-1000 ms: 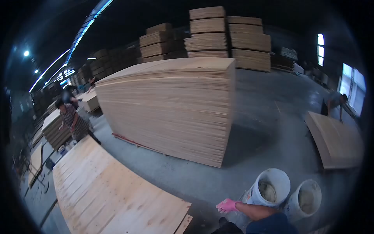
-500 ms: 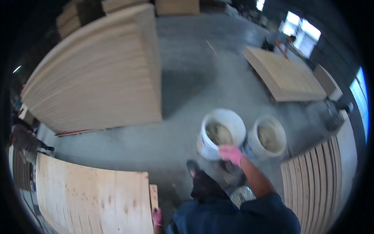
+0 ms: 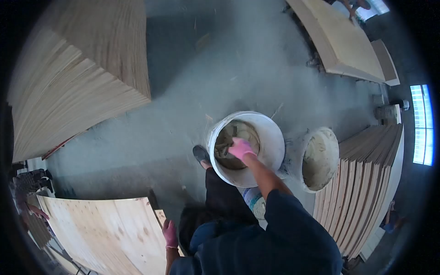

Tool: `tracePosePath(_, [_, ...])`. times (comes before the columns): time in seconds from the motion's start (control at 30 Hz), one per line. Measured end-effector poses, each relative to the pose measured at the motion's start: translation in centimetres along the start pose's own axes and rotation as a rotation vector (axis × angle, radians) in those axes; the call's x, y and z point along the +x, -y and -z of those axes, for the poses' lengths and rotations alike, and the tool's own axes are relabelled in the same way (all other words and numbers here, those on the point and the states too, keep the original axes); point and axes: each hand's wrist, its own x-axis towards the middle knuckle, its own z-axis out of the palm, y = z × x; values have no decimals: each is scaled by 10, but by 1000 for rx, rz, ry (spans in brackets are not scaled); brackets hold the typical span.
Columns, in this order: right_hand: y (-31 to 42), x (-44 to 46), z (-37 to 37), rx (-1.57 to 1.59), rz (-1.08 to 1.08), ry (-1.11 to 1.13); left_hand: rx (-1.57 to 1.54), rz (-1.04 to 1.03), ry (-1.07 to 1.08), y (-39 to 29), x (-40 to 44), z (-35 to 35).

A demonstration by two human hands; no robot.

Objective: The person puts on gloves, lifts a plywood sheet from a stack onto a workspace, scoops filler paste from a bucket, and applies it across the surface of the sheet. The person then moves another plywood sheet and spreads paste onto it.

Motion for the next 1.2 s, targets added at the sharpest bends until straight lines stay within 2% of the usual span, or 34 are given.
tracePosePath(0.07, [12, 24, -41, -141, 58, 3, 59, -38, 55, -53, 1, -34])
tracePosePath(0.13, [14, 25, -65, -143, 35, -74, 105, -42, 92, -107, 6, -66])
tracePosePath(0.2, [17, 14, -60, 40, -49, -266, 102, 13, 149, -124, 26, -88])
tracePosePath(0.3, [-22, 14, -82, 260, -308, -504, 122, 7, 277, -149, 58, -121])
tracePosePath(0.4, [-28, 23, -88, 314, -588, -491, 164, 0, 427, -194, 67, -169])
tracePosePath(0.47, [-20, 17, -67, 625, -529, -472, 211, -45, 554, -216, 69, -199])
tracePosePath(0.53, [-26, 22, -61, 599, -407, -473, 265, -69, 651, -243, 62, -229])
tracePosePath(0.57, [-33, 27, -68, 424, -325, -476, 291, -76, 699, -254, 57, -243])
tracePosePath(0.6, [-39, 30, -76, 250, -242, -472, 187, -78, 813, -262, 55, -257])
tracePosePath(0.7, [-49, 41, -108, 471, -308, -330, 392, -87, 753, -254, 54, -268])
tracePosePath(0.77, [-95, 60, -174, 536, -263, -177, 398, -98, 774, -256, 57, -270])
tracePosePath(0.83, [-109, 63, -192, 380, -13, -146, 382, -105, 788, -257, 57, -269])
tracePosePath(0.87, [-115, 66, -196, 188, 212, -191, 362, -108, 793, -258, 57, -270])
tracePosePath(0.93, [-111, 64, -171, 14, 460, -184, 327, -101, 797, -255, 58, -270])
tracePosePath(1.0, [-75, 48, -93, 57, 507, -91, 298, -86, 802, -251, 61, -271])
tracePosePath(1.1, [-111, 59, -104, -119, 530, 59, 376, -148, 775, -252, 60, -267])
tracePosePath(1.17, [-104, 51, -93, 906, 250, 301, 303, -75, 782, -260, 59, -265])
tracePosePath(1.2, [-99, 43, -77, 976, 255, 265, 260, -42, 786, -262, 57, -263])
